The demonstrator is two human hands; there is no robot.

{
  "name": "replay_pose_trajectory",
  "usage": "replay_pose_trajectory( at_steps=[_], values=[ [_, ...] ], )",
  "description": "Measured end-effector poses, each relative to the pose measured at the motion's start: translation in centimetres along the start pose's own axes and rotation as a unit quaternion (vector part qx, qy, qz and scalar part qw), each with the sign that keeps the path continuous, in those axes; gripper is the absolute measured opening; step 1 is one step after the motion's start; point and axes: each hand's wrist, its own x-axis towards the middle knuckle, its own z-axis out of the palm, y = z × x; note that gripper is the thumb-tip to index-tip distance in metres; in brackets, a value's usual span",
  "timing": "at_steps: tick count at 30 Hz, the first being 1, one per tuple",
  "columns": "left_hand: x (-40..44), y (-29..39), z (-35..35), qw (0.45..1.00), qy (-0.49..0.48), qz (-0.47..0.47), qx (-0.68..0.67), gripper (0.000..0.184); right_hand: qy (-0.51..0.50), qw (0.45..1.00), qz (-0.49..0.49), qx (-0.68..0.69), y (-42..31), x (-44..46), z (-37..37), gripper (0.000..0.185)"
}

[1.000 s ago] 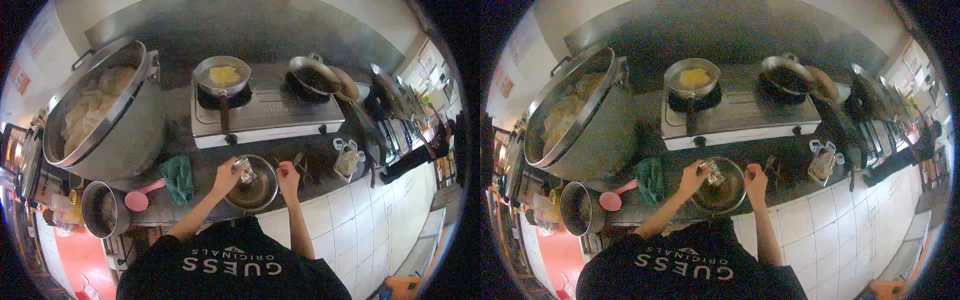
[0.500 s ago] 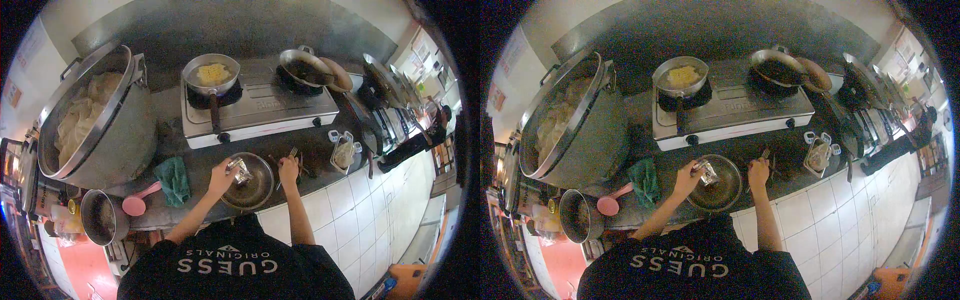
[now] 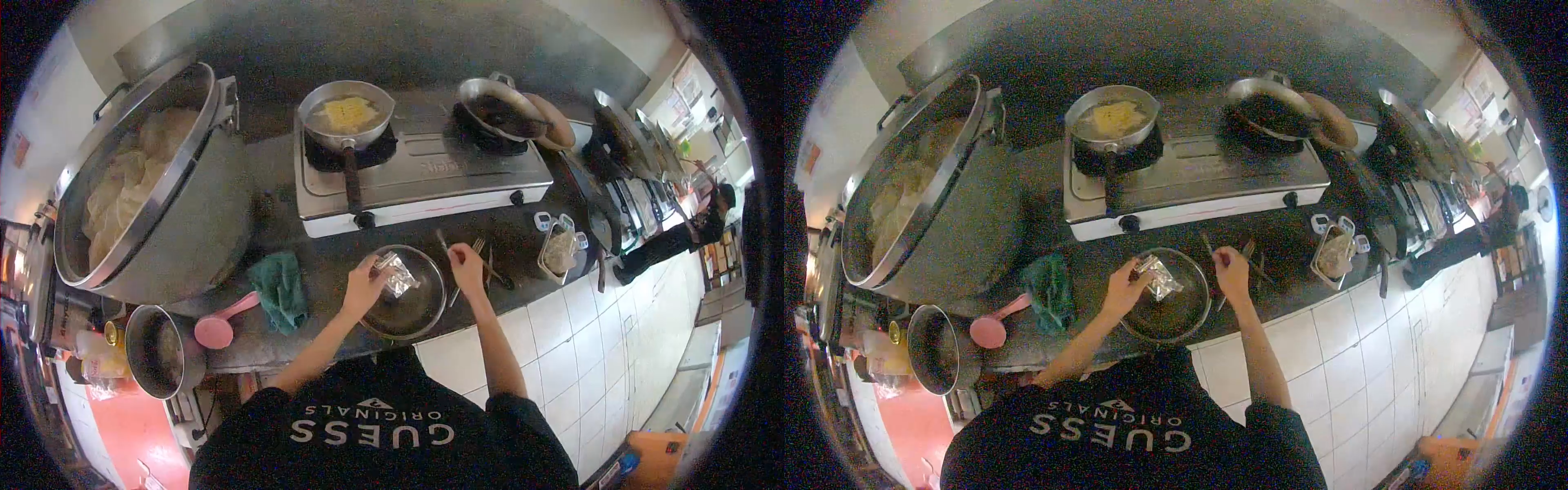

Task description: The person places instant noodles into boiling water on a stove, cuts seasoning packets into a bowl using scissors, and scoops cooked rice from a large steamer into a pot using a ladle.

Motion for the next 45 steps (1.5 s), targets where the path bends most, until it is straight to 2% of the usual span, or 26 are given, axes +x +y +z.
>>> replay_pose_trajectory(
  at_steps=[2,3,5,6,8,9,14,15,17,18,20,21,22,25,26,27,28,31,32,33,34,36,37,40,43,45],
  values=[
    [0.0,0.8,-0.6,0.998,-0.021,-0.044,-0.028,0.036,0.001,0.976,-0.013,0.216,-3.1,-1.1,-0.1,0.01],
    [0.0,1.0,-0.7,0.996,-0.034,-0.066,-0.043,0.036,-0.026,0.972,-0.037,0.23,-4.1,-1.9,0.2,0.011],
    [0.0,0.6,-0.3,1.0,-0.017,-0.017,-0.004,0.033,-0.075,0.96,-0.083,0.258,-5.7,-3.5,0.9,0.014],
    [0.1,1.0,-0.3,1.0,-0.009,0.008,0.015,0.031,-0.089,0.964,-0.043,0.247,-6.3,-3.9,1.0,0.012],
    [0.2,1.8,-0.2,0.998,-0.052,-0.022,-0.035,0.03,-0.115,0.967,0.04,0.224,-7.2,-4.8,0.8,0.009],
    [0.2,2.3,-0.1,0.995,-0.074,-0.037,-0.059,0.029,-0.084,0.98,0.021,0.181,-7.7,-5.2,0.3,0.009],
    [-0.5,3.0,1.4,0.972,-0.124,-0.007,-0.197,0.042,0.089,0.973,0.073,0.199,-6.6,-7.9,-3.2,0.006],
    [-0.6,3.4,1.1,0.965,-0.115,-0.01,-0.236,0.043,0.139,0.959,0.049,0.242,-5.1,-9.3,-4.3,0.005],
    [-0.9,4.8,-0.8,0.951,-0.117,-0.03,-0.285,0.041,0.227,0.936,0.122,0.239,-0.2,-12.9,-6.3,0.008],
    [-1.2,4.5,-2.0,0.964,-0.107,-0.036,-0.241,0.04,0.272,0.911,0.137,0.277,1.4,-14.9,-7.3,0.01],
    [-2.0,3.5,-4.4,0.984,-0.087,-0.045,-0.15,0.037,0.327,0.903,0.191,0.201,8.0,-20.1,-7.4,0.015],
    [-2.5,2.5,-5.3,0.987,-0.078,-0.037,-0.133,0.034,0.329,0.904,0.256,0.095,11.7,-23.2,-6.7,0.015],
    [-3.1,1.6,-6.1,0.99,-0.068,-0.028,-0.116,0.031,0.322,0.901,0.28,0.076,14.8,-25.9,-5.3,0.015],
    [-5.4,1.0,-8.1,0.975,-0.043,-0.166,-0.143,0.028,0.283,0.9,0.33,0.017,23.2,-33.2,1.2,0.018],
    [-6.2,0.3,-8.6,0.977,-0.051,-0.167,-0.121,0.026,0.263,0.906,0.333,-0.003,25.1,-34.6,3.2,0.022],
    [-7.0,-0.6,-9.0,0.979,-0.057,-0.168,-0.099,0.024,0.178,0.896,0.394,-0.097,22.2,-33.4,3.6,0.026],
    [-7.5,-0.7,-9.3,0.981,-0.062,-0.168,-0.076,0.022,0.226,0.882,0.405,0.09,24.0,-33.7,6.8,0.027],
    [-8.6,0.0,-9.9,0.936,-0.266,-0.22,0.077,0.018,0.135,0.905,0.399,0.058,24.2,-30.2,13.0,0.028],
    [-9.3,-0.4,-9.6,0.929,-0.307,-0.191,0.08,0.018,0.082,0.917,0.389,0.032,22.9,-27.7,13.8,0.029],
    [-10.4,-1.4,-8.9,0.92,-0.348,-0.163,0.082,0.019,0.107,0.876,0.414,0.221,23.6,-26.0,16.3,0.031],
    [-11.2,-2.3,-8.1,0.908,-0.388,-0.133,0.082,0.02,0.143,0.795,0.44,0.391,24.5,-24.5,18.8,0.034],
    [-12.3,-3.6,-6.2,0.875,-0.446,-0.189,0.012,0.022,0.137,0.728,0.481,0.469,23.4,-21.8,20.5,0.033],
    [-12.3,-3.3,-5.2,0.855,-0.472,-0.215,-0.025,0.023,0.121,0.732,0.487,0.461,23.0,-21.2,21.0,0.033],
    [-12.1,-0.9,-2.9,0.838,-0.511,-0.137,0.131,0.033,0.088,0.74,0.472,0.471,22.4,-21.1,21.2,0.033],
    [-14.8,-6.8,-0.6,0.881,-0.424,0.139,0.156,0.05,0.069,0.741,0.428,0.513,22.7,-22.8,20.7,0.033],
    [-14.0,-6.1,0.2,0.839,-0.468,0.141,0.239,0.057,0.057,0.733,0.4,0.547,23.2,-24.6,20.1,0.034]
  ],
)
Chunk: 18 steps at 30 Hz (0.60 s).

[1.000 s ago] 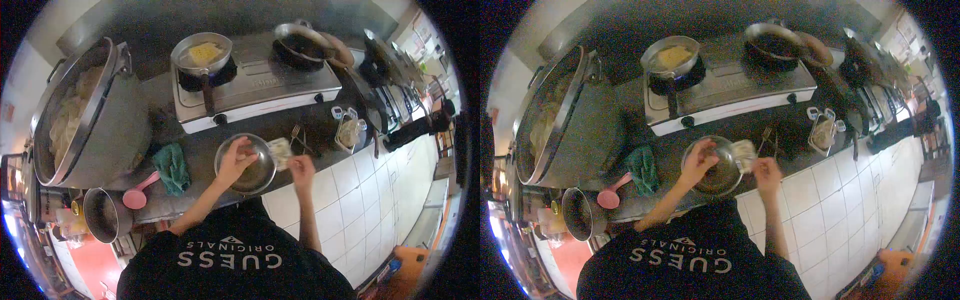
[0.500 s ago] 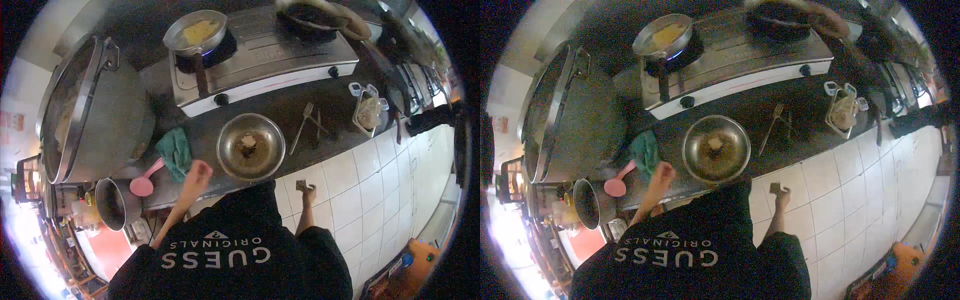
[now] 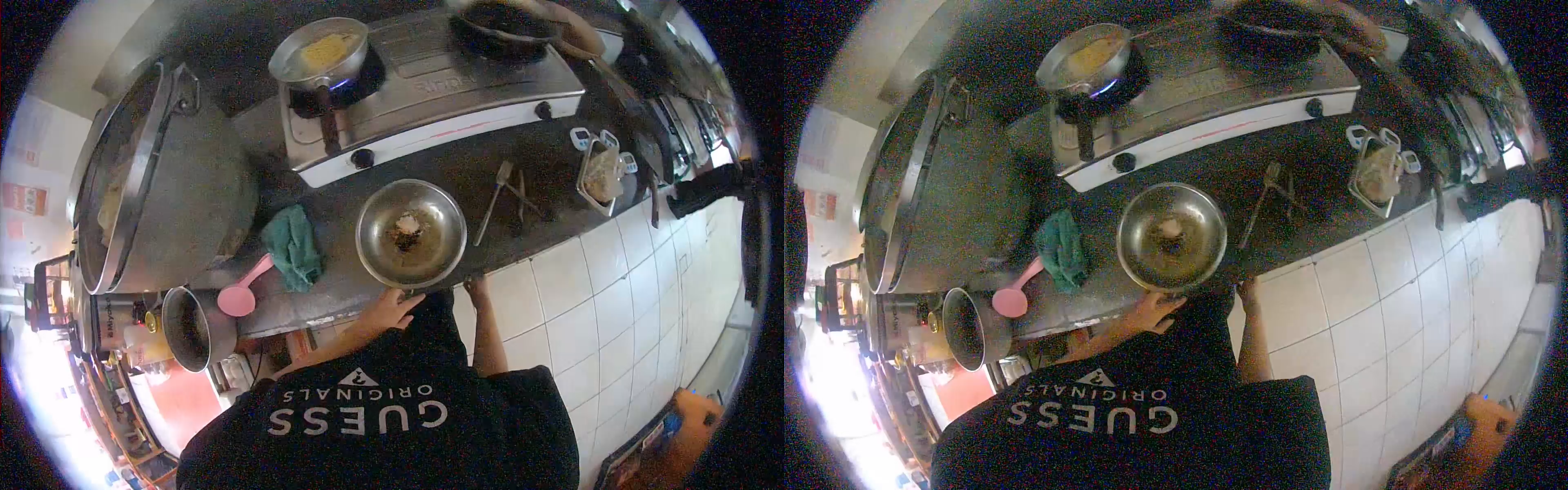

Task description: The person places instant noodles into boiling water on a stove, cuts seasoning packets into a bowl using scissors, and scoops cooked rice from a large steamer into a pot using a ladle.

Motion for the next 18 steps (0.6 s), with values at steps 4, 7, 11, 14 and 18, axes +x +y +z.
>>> replay_pose_trajectory(
  at_steps=[4,7,11,14,18],
  values=[
    [0.8,1.8,-0.8,0.995,-0.024,-0.036,0.089,0.066,0.059,0.981,0.126,-0.138,-2.5,-5.2,-1.1,0.031],
    [1.4,3.0,-2.1,0.981,-0.032,-0.036,0.186,0.057,0.062,0.974,0.163,-0.146,-4.8,-9.2,-0.4,0.032],
    [1.4,3.2,-1.8,0.992,-0.024,-0.084,0.092,0.055,-0.052,0.969,0.027,-0.241,-4.3,-11.4,0.4,0.032],
    [1.0,2.2,0.0,0.994,0.045,-0.066,0.077,0.049,-0.129,0.973,0.017,-0.191,-4.8,-12.9,3.0,0.03],
    [1.8,4.1,-3.8,0.988,-0.002,-0.154,-0.017,0.04,-0.194,0.965,0.124,-0.127,-8.6,-15.9,9.8,0.031]
  ],
)
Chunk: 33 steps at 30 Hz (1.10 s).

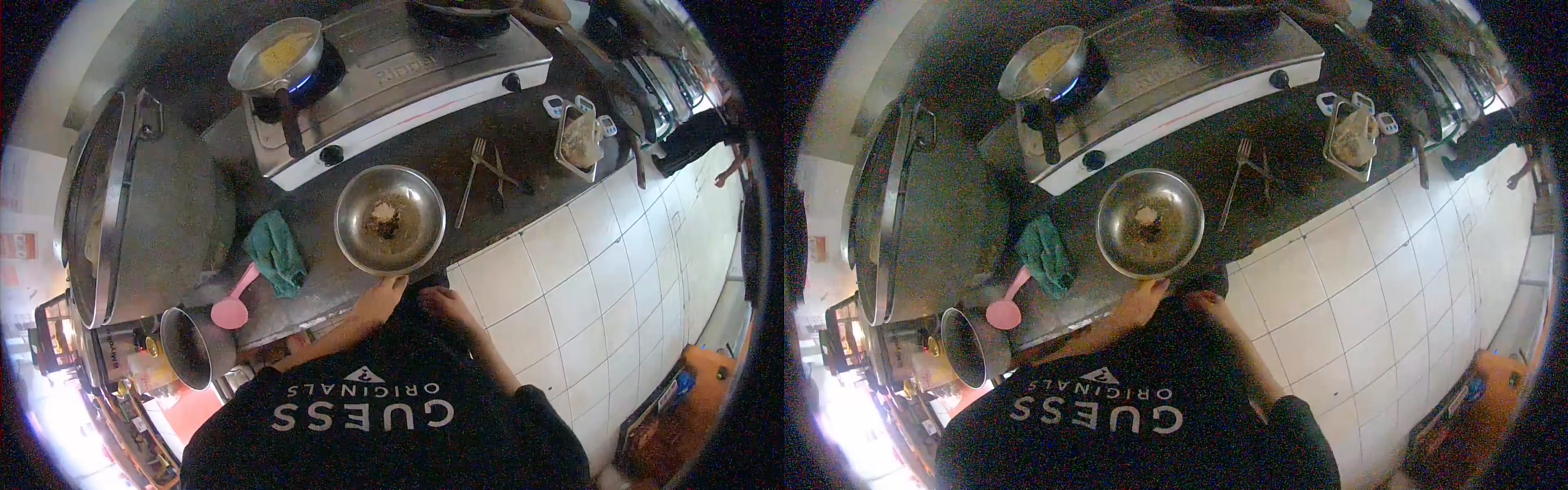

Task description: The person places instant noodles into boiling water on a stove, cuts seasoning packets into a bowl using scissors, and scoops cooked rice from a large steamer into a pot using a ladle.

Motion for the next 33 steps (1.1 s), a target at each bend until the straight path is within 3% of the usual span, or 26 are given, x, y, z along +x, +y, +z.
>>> replay_pose_trajectory(
  at_steps=[1,4,7,10,12,15,22,24,28,31,33],
  values=[
    [0.0,0.8,-1.1,0.998,-0.026,-0.038,-0.035,0.037,-0.022,0.999,0.009,0.041,-1.2,-0.4,1.5,0.03],
    [0.4,-0.3,-0.8,0.998,-0.058,0.014,0.028,0.032,-0.075,0.989,0.009,0.13,-2.4,-0.8,4.0,0.029],
    [0.3,-0.7,-0.4,0.993,0.007,0.097,0.065,0.029,-0.097,0.981,-0.018,0.166,-2.2,-0.8,4.6,0.029],
    [0.0,0.9,-1.6,0.996,-0.061,0.05,0.036,0.031,-0.105,0.962,0.012,0.252,-3.1,-1.6,5.1,0.028],
    [0.4,-0.3,0.0,0.992,-0.054,0.114,0.028,0.033,-0.112,0.929,0.049,0.351,-3.9,-2.2,5.3,0.027],
    [0.9,-0.8,1.4,0.986,-0.035,0.163,0.029,0.036,-0.121,0.922,0.043,0.364,-2.5,-1.8,4.5,0.022],
    [2.1,-1.8,5.4,0.977,-0.062,0.203,0.0,0.038,-0.032,0.989,-0.051,0.138,-1.5,-2.1,2.6,0.016],
    [2.6,-2.9,7.6,0.967,0.006,0.243,-0.075,0.037,-0.019,0.995,-0.07,0.062,-1.6,-2.2,1.4,0.016],
    [1.8,-3.4,7.5,0.95,0.111,0.268,-0.118,0.035,0.138,0.986,-0.036,0.081,2.2,1.3,-4.1,0.014],
    [0.9,-5.9,8.1,0.939,0.034,0.329,-0.09,0.033,0.31,0.948,0.014,0.072,8.3,7.3,-10.7,0.03],
    [0.6,-6.1,7.5,0.939,-0.268,0.166,-0.141,0.029,0.34,0.935,0.043,-0.089,13.3,13.0,-15.9,0.034]
  ],
)
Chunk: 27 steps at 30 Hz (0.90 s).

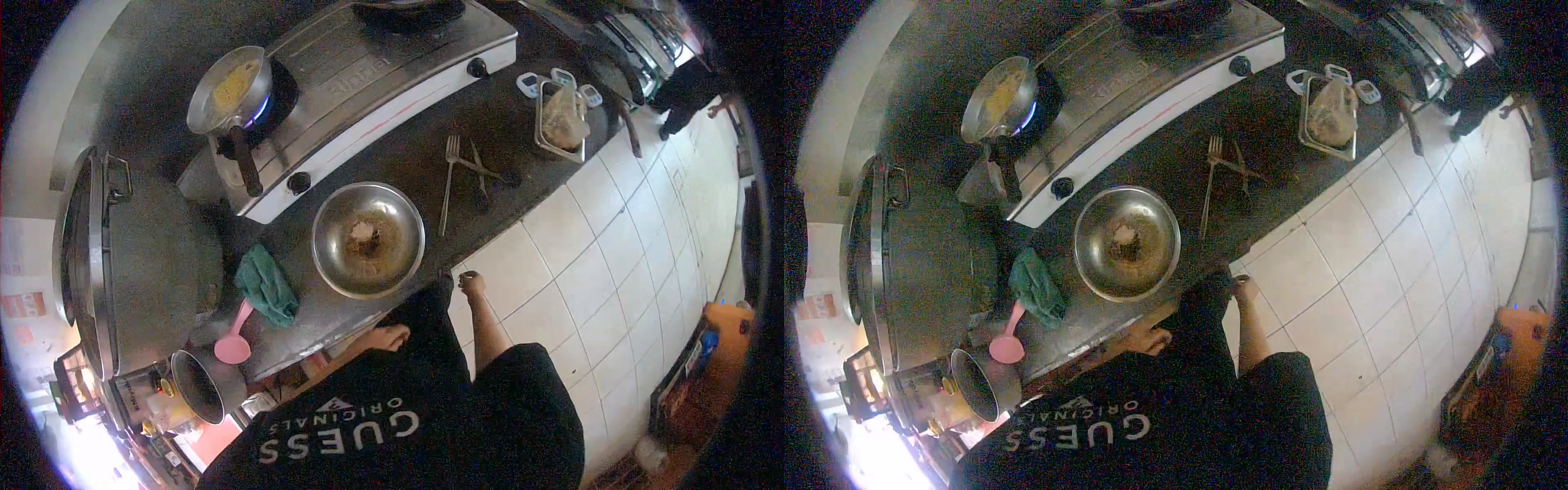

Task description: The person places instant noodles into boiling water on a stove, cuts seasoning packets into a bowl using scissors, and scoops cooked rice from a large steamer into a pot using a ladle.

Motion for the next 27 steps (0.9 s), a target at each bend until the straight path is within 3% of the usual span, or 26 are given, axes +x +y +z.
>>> replay_pose_trajectory(
  at_steps=[1,2,4,6,8,12,14,15,16,19,22,24,25,26,27],
  values=[
    [-0.6,-0.6,0.3,0.998,-0.05,-0.027,-0.008,0.027,0.018,0.997,-0.012,-0.079,1.3,2.1,0.7,0.037],
    [-1.2,-1.2,0.6,0.993,-0.099,-0.055,-0.014,0.026,0.018,0.997,-0.022,-0.072,0.2,2.5,1.8,0.033],
    [-2.8,-3.3,2.4,0.997,-0.015,0.027,0.071,0.023,0.021,0.997,-0.039,-0.057,-3.7,2.0,3.7,0.027],
    [-4.1,-3.2,4.0,0.982,0.132,0.102,0.082,0.021,0.027,0.996,-0.052,-0.061,-5.4,1.8,4.5,0.027],
    [-4.8,-3.6,4.9,0.981,0.154,0.109,0.036,0.021,0.039,0.992,-0.077,-0.091,-6.1,1.4,4.6,0.028],
    [-3.1,-8.4,6.2,0.987,-0.018,-0.055,-0.15,0.023,0.092,0.957,-0.205,-0.184,-6.4,-0.4,4.0,0.029],
    [-2.5,-8.2,6.3,0.988,-0.027,-0.059,-0.139,0.025,0.128,0.914,-0.3,-0.24,-6.4,-2.3,4.1,0.029],
    [-2.2,-7.1,5.4,0.998,-0.018,-0.009,-0.063,0.026,0.134,0.901,-0.316,-0.267,-6.7,-3.5,4.4,0.03],
    [-1.6,-6.7,5.1,1.0,-0.017,0.002,-0.025,0.028,0.125,0.895,-0.3,-0.304,-6.9,-4.4,4.7,0.029],
    [0.1,-7.3,6.1,0.998,-0.035,-0.049,0.013,0.033,-0.057,0.86,-0.072,-0.502,-8.1,-4.3,3.6,0.032],
    [0.1,-7.3,6.2,0.996,-0.044,-0.074,-0.001,0.035,-0.018,0.837,-0.128,-0.531,-5.2,-3.2,2.3,0.036],
    [-0.9,-6.9,5.4,0.997,-0.038,-0.066,-0.023,0.037,-0.114,0.883,-0.069,-0.45,-2.2,-0.1,0.9,0.034],
    [-1.5,-6.7,5.0,0.997,-0.032,-0.064,-0.033,0.038,-0.237,0.924,0.055,-0.295,-0.5,2.1,0.2,0.033],
    [-2.3,-7.1,5.0,0.997,-0.025,-0.064,-0.043,0.039,-0.323,0.909,0.214,-0.153,1.9,4.4,-0.6,0.032],
    [-3.1,-6.7,4.5,0.996,-0.014,-0.069,-0.053,0.039,-0.336,0.903,0.215,-0.158,1.7,2.7,-1.3,0.03]
  ],
)
